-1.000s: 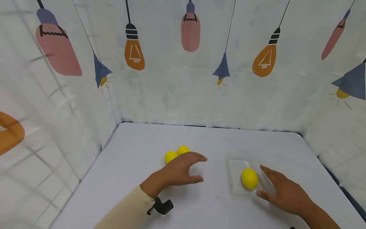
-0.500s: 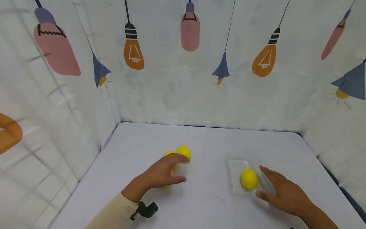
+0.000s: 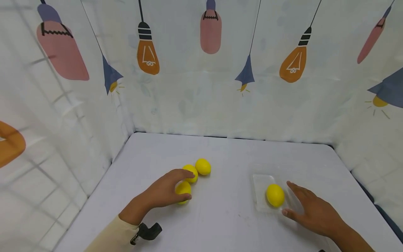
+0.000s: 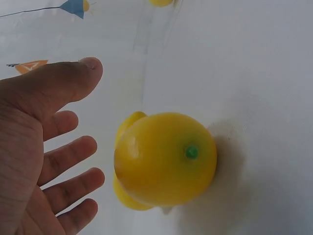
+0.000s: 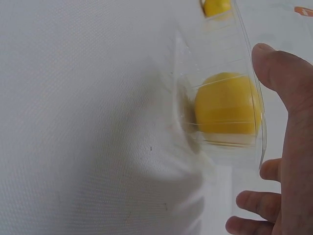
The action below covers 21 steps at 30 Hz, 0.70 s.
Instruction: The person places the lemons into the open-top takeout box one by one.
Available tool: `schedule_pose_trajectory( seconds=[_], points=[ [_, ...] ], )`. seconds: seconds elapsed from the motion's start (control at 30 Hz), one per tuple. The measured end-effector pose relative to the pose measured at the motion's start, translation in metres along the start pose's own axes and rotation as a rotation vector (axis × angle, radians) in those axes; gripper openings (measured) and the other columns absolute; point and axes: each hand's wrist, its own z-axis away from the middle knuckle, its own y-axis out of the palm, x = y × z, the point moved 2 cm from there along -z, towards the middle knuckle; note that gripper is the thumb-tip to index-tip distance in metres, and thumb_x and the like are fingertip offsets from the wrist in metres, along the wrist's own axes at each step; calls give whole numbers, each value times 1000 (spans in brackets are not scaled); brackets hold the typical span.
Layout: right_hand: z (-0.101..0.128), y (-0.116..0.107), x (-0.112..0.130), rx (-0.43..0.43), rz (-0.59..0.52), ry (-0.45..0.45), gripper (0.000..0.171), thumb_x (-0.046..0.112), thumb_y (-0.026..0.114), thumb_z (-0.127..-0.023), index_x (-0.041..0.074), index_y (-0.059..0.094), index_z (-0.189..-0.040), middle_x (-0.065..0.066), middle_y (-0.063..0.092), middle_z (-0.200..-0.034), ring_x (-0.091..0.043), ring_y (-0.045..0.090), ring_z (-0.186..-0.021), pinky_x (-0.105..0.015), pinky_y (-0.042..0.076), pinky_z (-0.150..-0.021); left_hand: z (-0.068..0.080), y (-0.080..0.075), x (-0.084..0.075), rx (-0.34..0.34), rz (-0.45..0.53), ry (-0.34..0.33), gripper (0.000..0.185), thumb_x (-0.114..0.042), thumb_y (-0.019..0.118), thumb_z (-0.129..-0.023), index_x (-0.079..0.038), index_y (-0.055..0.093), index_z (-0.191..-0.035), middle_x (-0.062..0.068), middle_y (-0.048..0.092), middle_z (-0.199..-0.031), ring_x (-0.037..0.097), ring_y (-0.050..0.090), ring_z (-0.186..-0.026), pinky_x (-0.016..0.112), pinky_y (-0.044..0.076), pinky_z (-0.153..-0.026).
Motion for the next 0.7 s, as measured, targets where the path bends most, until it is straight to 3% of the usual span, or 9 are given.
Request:
schedule_pose_trajectory(
  seconds=[0.23,0.57,0.7],
  points=[
    [-1,1,-1,2,11,6,106,83,56,-83,14,33,-159,-25,46,-150,-49,52,-127,-69,51,-84,11,-2,16,13,27,-35,64,-35,86,-84,-22,61,-140,-4,57,-143,26,48,-137,52,39,-113],
    [-1,-1,1,-3,7,3,106,83,57,-83,13,33,-159,-25,46,-150,-49,52,-127,-69,50,-83,17,3,32,44,24,45,69,-28,87,-83,-15,58,-144,-1,56,-145,27,49,-137,53,40,-112],
    [0,-1,3,-13,-1,-3,105,82,58,-83,13,34,-159,-25,47,-150,-48,52,-127,-68,51,-82,17,5,33,70,22,40,71,-26,88,-81,-12,58,-144,1,56,-146,28,49,-137,52,39,-113]
  ],
)
